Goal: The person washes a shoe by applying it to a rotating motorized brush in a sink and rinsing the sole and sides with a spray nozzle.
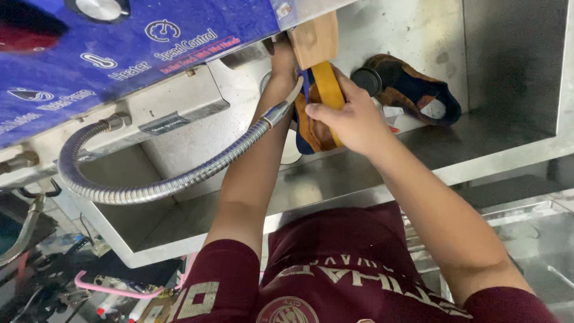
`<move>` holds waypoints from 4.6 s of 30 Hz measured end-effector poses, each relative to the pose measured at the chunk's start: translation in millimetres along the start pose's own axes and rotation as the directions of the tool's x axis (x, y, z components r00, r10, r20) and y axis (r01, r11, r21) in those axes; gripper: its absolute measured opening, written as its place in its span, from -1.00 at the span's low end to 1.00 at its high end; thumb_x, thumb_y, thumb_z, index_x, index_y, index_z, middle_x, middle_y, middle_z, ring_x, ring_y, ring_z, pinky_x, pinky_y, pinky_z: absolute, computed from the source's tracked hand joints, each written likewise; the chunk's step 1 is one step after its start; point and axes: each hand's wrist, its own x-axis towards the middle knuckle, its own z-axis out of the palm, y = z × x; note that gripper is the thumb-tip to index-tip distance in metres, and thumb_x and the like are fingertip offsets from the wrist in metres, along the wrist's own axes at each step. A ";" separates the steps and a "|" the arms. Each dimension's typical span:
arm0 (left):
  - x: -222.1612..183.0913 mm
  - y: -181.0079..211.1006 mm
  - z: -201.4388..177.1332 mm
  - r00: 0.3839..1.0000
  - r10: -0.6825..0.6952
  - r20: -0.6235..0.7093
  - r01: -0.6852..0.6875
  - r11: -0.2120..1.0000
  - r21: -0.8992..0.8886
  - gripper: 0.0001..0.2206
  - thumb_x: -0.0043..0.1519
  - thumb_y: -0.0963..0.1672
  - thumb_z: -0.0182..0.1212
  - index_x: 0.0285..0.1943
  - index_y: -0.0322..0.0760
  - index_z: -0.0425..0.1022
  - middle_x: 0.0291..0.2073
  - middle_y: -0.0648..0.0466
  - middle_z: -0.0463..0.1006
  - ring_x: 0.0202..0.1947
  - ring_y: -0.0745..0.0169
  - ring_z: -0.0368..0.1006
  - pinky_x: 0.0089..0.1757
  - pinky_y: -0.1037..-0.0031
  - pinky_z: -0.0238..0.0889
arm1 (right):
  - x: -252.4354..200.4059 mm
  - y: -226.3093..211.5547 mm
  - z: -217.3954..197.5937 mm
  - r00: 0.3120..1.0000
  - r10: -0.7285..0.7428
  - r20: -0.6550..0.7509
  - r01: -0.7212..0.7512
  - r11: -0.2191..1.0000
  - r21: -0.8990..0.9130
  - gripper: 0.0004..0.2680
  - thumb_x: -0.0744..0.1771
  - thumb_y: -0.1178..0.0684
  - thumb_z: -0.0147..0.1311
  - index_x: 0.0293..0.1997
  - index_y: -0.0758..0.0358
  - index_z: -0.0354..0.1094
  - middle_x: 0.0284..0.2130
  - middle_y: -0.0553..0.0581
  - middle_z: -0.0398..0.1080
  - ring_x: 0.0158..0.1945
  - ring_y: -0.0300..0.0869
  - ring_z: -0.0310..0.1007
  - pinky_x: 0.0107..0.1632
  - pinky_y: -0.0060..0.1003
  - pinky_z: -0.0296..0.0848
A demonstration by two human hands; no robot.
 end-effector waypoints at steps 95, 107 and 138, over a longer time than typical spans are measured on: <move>-326.1 80.3 20.4 0.963 0.128 0.238 -0.029 0.924 -0.381 -0.54 0.42 0.08 -0.12 0.23 -0.33 0.38 0.11 -0.07 0.46 0.16 -0.03 0.37 0.14 0.10 0.21 | -176.5 -40.0 -75.3 0.947 -0.093 0.309 0.092 0.996 0.016 -0.27 0.16 0.09 0.29 0.54 0.20 0.00 0.31 0.23 0.34 0.34 -0.12 0.28 0.37 -0.24 0.15; -547.4 161.6 35.4 0.153 0.489 0.859 -0.881 -0.327 0.343 -0.46 0.06 0.11 0.59 0.02 -0.23 0.48 0.11 0.07 0.48 0.28 0.01 0.35 0.39 -0.06 -0.01 | -284.1 -58.6 -57.3 0.802 -0.580 0.145 0.582 0.702 -0.410 -0.47 0.09 0.05 0.41 0.19 0.15 0.43 0.28 0.31 0.28 0.33 0.02 0.34 0.35 -0.19 0.28; -472.6 -0.8 45.0 0.934 0.174 0.312 -0.291 0.877 0.382 -0.30 0.23 0.03 0.21 0.48 -0.49 0.17 0.33 -0.23 0.37 0.33 0.01 0.30 0.26 0.32 0.14 | -117.2 73.0 -85.8 0.971 -0.235 -0.048 0.199 0.679 0.707 -0.52 0.37 0.07 0.17 0.44 0.14 -0.01 0.23 0.09 0.27 0.31 -0.12 0.31 0.34 -0.13 0.38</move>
